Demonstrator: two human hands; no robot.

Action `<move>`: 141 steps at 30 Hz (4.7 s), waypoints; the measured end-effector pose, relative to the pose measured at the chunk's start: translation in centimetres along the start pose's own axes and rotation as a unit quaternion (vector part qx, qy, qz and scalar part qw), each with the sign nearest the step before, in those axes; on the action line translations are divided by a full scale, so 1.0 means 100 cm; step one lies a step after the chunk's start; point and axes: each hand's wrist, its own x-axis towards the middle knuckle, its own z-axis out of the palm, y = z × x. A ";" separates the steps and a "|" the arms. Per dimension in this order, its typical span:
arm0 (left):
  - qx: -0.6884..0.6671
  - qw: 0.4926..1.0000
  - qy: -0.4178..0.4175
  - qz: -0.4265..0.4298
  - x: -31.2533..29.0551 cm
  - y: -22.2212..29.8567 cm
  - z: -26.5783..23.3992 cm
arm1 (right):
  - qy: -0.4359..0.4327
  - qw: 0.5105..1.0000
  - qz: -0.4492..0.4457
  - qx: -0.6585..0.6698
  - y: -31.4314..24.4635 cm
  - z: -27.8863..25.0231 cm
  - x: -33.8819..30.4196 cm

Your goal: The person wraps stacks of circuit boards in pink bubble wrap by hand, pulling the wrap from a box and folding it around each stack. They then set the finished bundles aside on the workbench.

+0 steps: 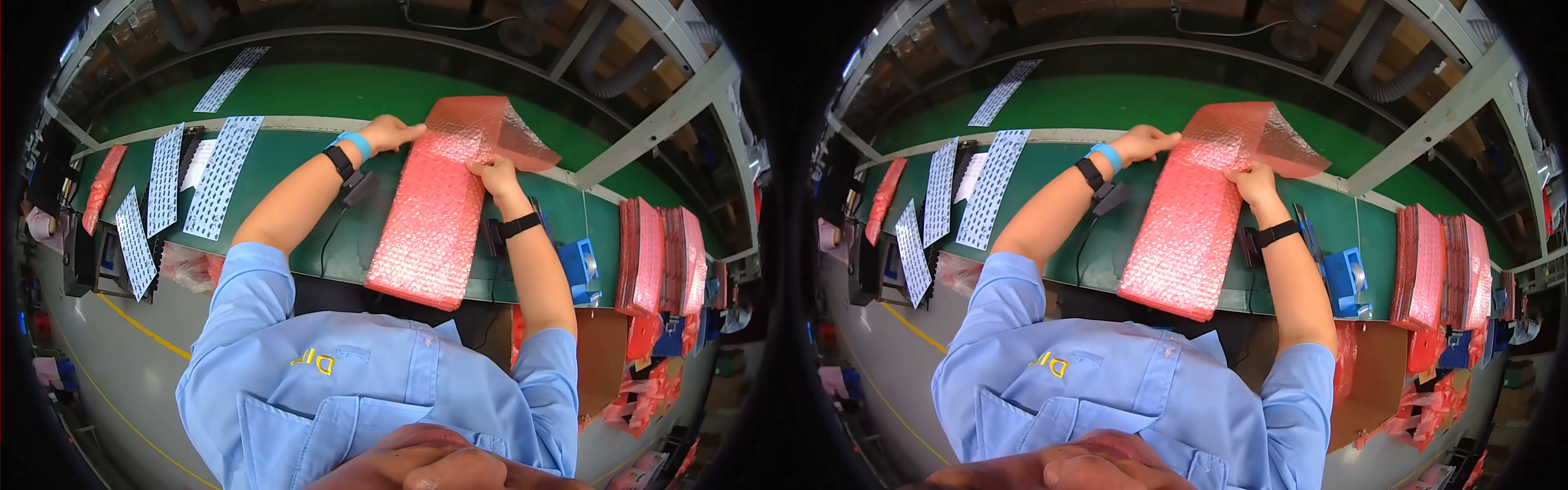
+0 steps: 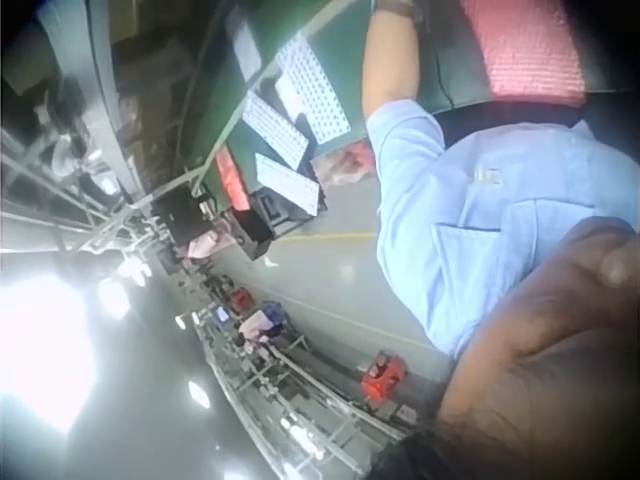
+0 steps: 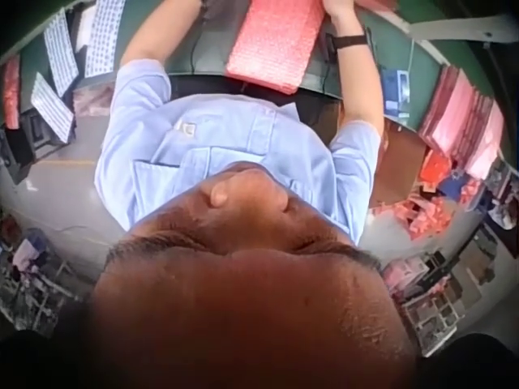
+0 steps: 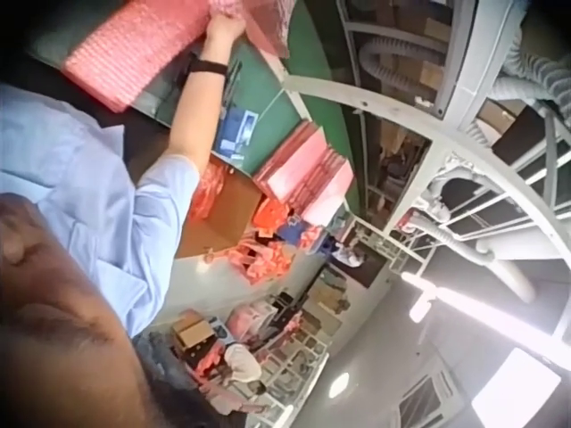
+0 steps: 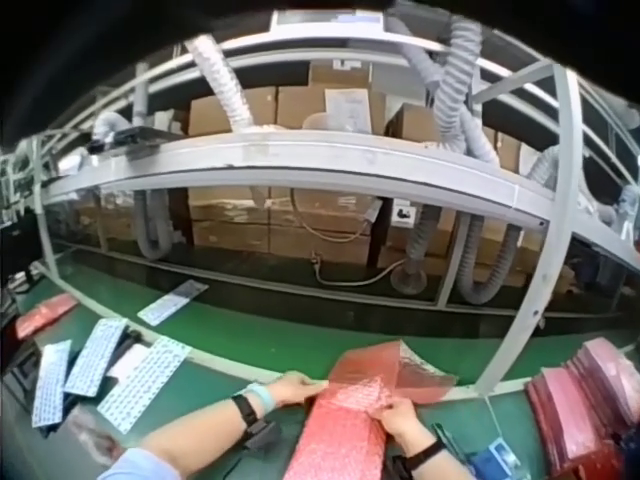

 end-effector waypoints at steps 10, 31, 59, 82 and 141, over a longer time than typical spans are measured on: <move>-0.009 0.991 -0.128 -0.031 -0.006 -0.001 0.026 | 0.034 0.982 0.021 0.182 -0.005 0.011 0.010; -0.318 0.797 0.024 0.512 -0.145 0.191 -0.083 | 0.036 0.850 -0.520 0.077 -0.223 -0.045 -0.149; -0.109 0.974 -0.165 0.107 -0.079 0.000 0.005 | 0.029 0.985 -0.097 -0.140 0.006 -0.011 -0.060; -0.447 0.862 -0.041 0.235 -0.167 0.154 -0.041 | -0.065 0.937 -0.194 0.284 -0.175 -0.032 -0.149; 0.081 0.909 -0.054 0.405 -0.291 0.005 0.026 | 0.213 0.952 0.133 0.174 0.042 -0.238 -0.266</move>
